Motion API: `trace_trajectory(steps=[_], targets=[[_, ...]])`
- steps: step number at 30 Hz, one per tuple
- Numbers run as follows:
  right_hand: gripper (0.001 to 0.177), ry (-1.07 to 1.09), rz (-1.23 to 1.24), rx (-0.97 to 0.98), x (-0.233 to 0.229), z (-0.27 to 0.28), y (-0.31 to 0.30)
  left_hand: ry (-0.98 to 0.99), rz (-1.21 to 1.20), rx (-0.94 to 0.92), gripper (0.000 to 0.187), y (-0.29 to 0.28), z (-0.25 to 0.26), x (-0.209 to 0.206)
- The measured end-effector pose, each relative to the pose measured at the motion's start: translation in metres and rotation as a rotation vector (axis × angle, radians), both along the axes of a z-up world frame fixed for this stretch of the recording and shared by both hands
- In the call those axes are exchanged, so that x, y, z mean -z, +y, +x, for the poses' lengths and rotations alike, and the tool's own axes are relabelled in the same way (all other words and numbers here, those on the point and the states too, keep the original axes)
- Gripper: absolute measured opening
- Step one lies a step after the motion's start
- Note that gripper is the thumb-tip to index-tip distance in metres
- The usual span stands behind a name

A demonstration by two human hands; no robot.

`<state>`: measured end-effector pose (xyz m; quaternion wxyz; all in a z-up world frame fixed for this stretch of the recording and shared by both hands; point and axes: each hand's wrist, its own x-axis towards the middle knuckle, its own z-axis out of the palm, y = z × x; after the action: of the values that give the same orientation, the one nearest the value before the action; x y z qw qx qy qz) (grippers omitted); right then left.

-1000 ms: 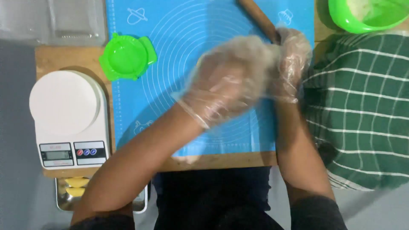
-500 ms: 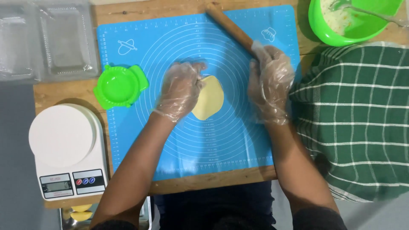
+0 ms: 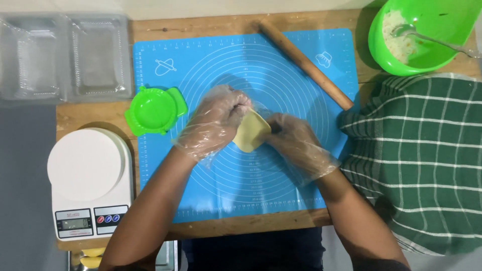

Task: Rolling out a small piece of dough into a flat circle using a rolling pin on a silicone mat.

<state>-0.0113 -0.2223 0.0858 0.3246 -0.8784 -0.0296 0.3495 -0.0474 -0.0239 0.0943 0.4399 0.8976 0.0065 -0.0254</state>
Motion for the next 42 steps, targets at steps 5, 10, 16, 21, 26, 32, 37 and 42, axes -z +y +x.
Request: trace_trajectory(steps=[5,10,16,21,26,32,37,42], targets=[[0.013,-0.277,0.756,0.241,0.064,0.005,-0.021,0.026,-0.103,-0.087,0.012,0.007,-0.002,-0.023],[0.012,-0.642,0.639,0.225,0.034,0.004,-0.012,0.033,-0.350,-0.210,0.011,0.000,0.005,-0.008],[0.021,-0.942,0.429,0.015,0.059,0.009,-0.016,0.067,-0.265,-0.187,0.021,0.001,-0.001,0.014],[0.015,-1.072,0.001,-0.338,0.063,0.006,-0.021,-0.240,-0.144,-0.034,0.037,0.002,-0.012,0.053],[0.006,-0.869,-0.169,-0.684,0.012,0.003,-0.011,-0.241,-0.023,-0.078,0.027,0.001,-0.012,0.067],[0.017,-0.801,-0.145,-0.837,-0.019,-0.002,-0.004,-0.241,0.123,-0.125,0.019,0.003,-0.022,0.085],[0.031,-0.875,-0.036,-0.751,0.004,0.000,-0.024,-0.247,0.234,-0.159,0.017,0.002,-0.036,0.098],[0.028,-0.882,-0.278,-0.500,0.034,0.012,-0.030,-0.258,0.345,-0.190,0.022,-0.002,-0.024,0.108]])
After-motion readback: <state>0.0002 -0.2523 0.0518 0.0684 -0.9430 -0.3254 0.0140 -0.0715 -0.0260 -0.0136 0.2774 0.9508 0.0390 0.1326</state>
